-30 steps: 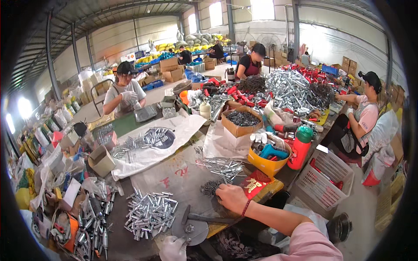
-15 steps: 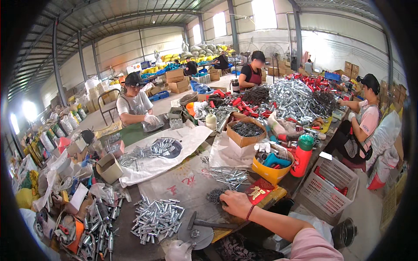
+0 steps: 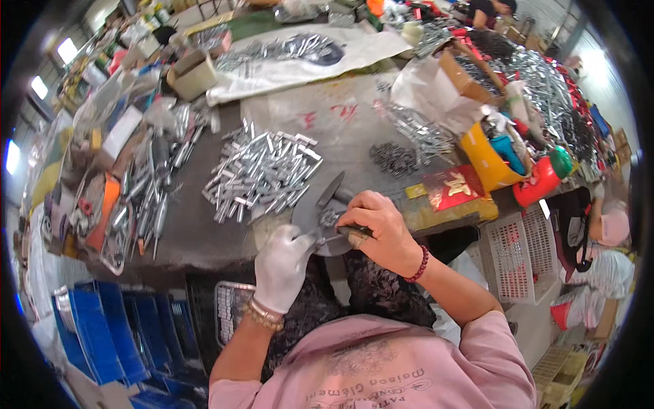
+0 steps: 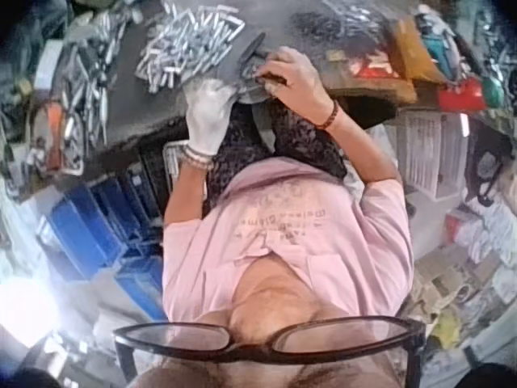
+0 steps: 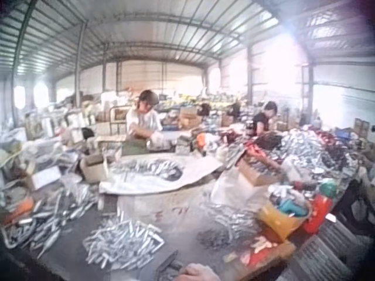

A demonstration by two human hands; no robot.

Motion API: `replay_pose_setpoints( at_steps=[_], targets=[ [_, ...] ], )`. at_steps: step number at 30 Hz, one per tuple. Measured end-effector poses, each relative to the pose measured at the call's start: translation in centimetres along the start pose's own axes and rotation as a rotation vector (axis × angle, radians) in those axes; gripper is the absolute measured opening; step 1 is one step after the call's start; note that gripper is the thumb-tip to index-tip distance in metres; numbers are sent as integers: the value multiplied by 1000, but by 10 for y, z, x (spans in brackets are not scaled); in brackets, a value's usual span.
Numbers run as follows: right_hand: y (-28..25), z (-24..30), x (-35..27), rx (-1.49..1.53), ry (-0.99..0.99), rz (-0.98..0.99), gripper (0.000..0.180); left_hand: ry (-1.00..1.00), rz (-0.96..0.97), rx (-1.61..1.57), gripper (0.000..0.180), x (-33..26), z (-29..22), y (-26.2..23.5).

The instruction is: The person assembles metal pins and circular plates into finished hardware by hand, using a hammer and a jig at a factory workbench.

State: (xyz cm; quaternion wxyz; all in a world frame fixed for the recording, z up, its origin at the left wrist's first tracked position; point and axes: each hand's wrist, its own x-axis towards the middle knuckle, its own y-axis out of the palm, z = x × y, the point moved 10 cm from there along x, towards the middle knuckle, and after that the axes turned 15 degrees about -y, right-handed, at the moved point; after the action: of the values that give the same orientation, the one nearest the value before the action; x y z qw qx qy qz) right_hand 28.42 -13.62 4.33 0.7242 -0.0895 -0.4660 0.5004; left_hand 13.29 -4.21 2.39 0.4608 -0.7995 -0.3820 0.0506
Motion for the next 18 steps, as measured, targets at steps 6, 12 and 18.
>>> replay_pose_setpoints(
  at_steps=[6, 12, 18],
  targets=[
    [34, 19, -5, -92, -6, 83, 30, 3, -36, -17, 22, -12, 4, -6],
    [38, 27, -3, -121, -23, 97, 27, 2, -37, -11, 20, -17, 4, -7],
    [38, 36, 4, -194, -102, 149, 25, 28, -57, -8, 18, -15, 2, -8]
  ],
)
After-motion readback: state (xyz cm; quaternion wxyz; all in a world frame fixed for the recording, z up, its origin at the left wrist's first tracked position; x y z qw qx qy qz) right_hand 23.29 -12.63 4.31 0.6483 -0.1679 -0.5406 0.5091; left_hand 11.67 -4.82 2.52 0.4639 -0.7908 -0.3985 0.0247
